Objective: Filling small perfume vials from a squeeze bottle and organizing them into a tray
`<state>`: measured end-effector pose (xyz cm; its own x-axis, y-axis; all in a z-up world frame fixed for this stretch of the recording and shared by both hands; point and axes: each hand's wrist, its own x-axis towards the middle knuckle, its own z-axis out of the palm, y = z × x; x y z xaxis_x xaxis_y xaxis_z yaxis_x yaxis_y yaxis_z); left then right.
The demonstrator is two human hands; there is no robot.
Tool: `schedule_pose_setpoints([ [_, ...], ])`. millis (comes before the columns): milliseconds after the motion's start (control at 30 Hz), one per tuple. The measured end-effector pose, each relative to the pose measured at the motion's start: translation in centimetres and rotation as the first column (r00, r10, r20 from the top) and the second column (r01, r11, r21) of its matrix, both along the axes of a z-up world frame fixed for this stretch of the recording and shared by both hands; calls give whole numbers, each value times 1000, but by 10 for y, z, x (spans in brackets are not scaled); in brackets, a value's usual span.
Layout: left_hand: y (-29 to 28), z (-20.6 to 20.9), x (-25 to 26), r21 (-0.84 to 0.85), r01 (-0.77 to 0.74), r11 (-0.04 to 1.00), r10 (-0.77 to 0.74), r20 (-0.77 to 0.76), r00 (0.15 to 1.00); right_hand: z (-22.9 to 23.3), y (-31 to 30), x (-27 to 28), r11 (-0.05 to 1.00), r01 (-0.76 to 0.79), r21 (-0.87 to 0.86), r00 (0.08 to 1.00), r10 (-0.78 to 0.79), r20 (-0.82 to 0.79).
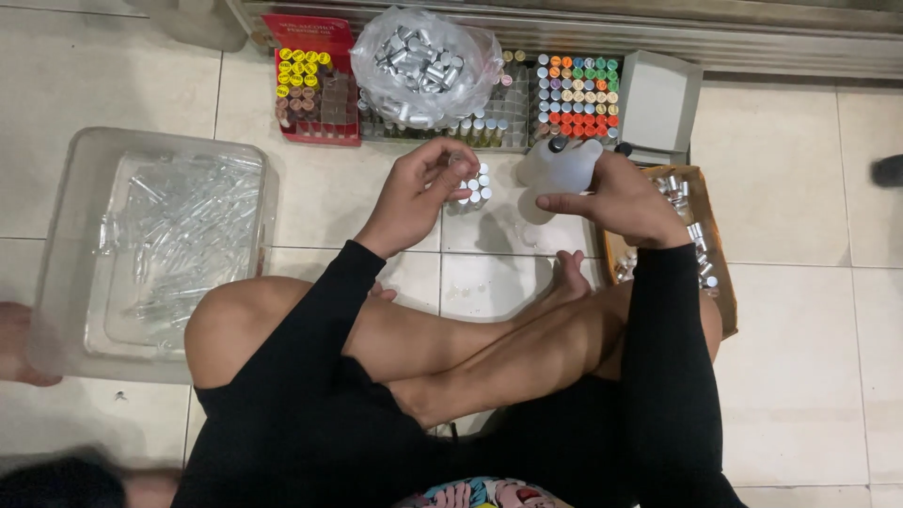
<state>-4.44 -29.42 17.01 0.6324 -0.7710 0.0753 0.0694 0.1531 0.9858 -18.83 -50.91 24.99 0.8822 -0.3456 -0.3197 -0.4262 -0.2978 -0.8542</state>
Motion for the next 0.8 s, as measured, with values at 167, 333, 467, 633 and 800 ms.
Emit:
schedule_pose_setpoints([
  [167, -7, -5, -2, -31, -23, 999, 21, -70, 997, -22, -20, 9, 994, -87, 65, 988, 78, 136],
  [333, -8, -18, -5, -25, -63, 998, 59, -124, 991, -47, -1, 23, 942, -64, 330, 952, -42, 304],
  [467, -16, -11, -6, -18, -40, 999, 38, -105, 994, -55, 5, 29, 962, -37, 271, 889, -92, 448],
  [633, -16, -15, -10, -16, -35, 999, 34, -65, 997, -59, 12, 37, 995, 53, 85, 844, -90, 529],
  [800, -15, -20, -17, -15, -39, 999, 39, 16, 999, -50, 24, 32, 948, 196, -252, 815, -14, 580],
])
